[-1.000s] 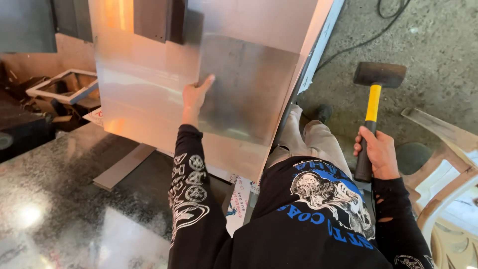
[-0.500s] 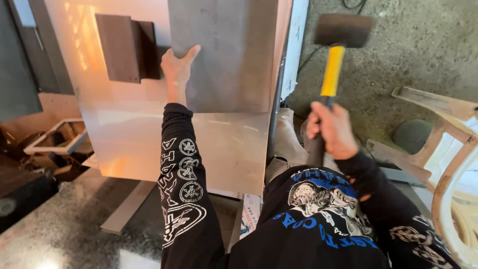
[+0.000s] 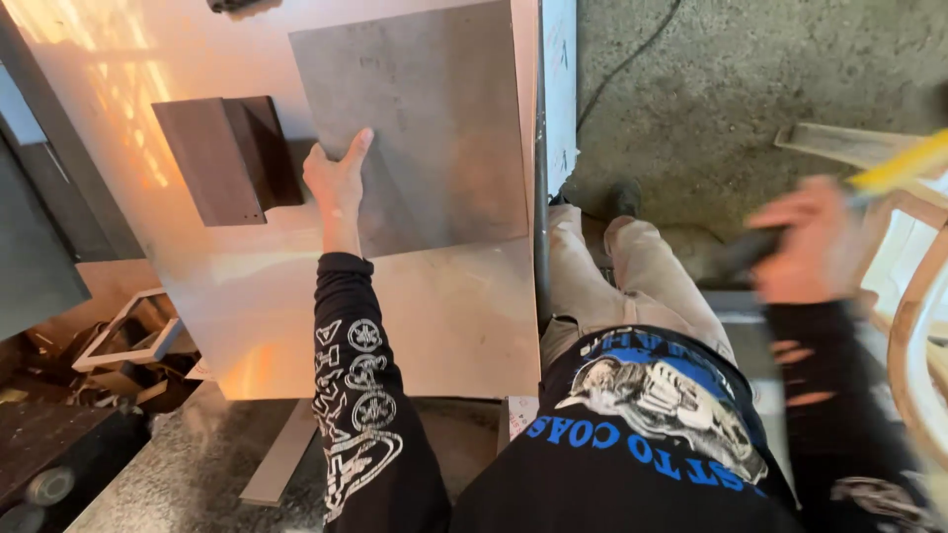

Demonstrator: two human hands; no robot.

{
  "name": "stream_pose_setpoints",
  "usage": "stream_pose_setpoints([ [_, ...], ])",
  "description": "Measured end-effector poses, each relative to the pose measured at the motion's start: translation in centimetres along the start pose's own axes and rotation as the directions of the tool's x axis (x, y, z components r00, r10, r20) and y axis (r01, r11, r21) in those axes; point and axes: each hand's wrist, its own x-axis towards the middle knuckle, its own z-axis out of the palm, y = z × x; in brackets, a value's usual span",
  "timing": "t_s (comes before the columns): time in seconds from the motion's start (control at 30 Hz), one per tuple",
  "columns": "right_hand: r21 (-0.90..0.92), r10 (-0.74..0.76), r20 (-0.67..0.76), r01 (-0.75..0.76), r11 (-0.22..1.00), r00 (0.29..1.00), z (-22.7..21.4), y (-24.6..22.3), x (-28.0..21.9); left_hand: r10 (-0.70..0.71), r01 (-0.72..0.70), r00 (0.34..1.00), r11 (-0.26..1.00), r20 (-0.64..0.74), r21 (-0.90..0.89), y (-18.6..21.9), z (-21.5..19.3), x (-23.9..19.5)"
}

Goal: Straightening and shaping a metal sheet using a rubber mallet and a metal block on a fabrication floor.

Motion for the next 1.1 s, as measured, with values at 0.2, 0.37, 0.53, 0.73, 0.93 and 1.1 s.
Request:
stream_pose_setpoints([
  [0.2,-0.747,0.471,0.233,-0.154,0.647,0.851,13.2,9.3,-11.3,0.05,-0.053,0.998,0.995,-0.045,-0.084,4.8,-1.5,-1.6],
  [0.37,-0.693,0.383,0.141,-0.186,0.697,0.913,14.9,4.0,-11.6,0.055,-0.044,0.998,0.961,0.036,-0.273,3.4,0.7,0.3],
  [0.53,-0.497,0.043,0.114,0.019,0.867,0.993,6.2,-3.3,-0.7,0.063,-0.066,0.997,0.995,-0.037,-0.074,6.6,1.6,5.3],
  [0.73,-0.207,0.029,0.297,0.034,0.978,0.954,14.6,5.2,-0.6,0.122,-0.122,0.991,0.993,-0.05,0.0,5.0,2.7,7.4],
  [0.93,-0.669,0.365,0.28,-0.092,0.737,0.888,17.8,6.4,-5.6,0.032,-0.032,0.999,0.999,0.01,-0.002,5.9,1.5,6.8],
  [1.1,-0.61,0.14,0.073,-0.067,0.79,0.988,10.8,-1.3,2.5,0.364,-0.367,0.93,0.907,-0.051,-0.209,6.1,4.6,12.1],
])
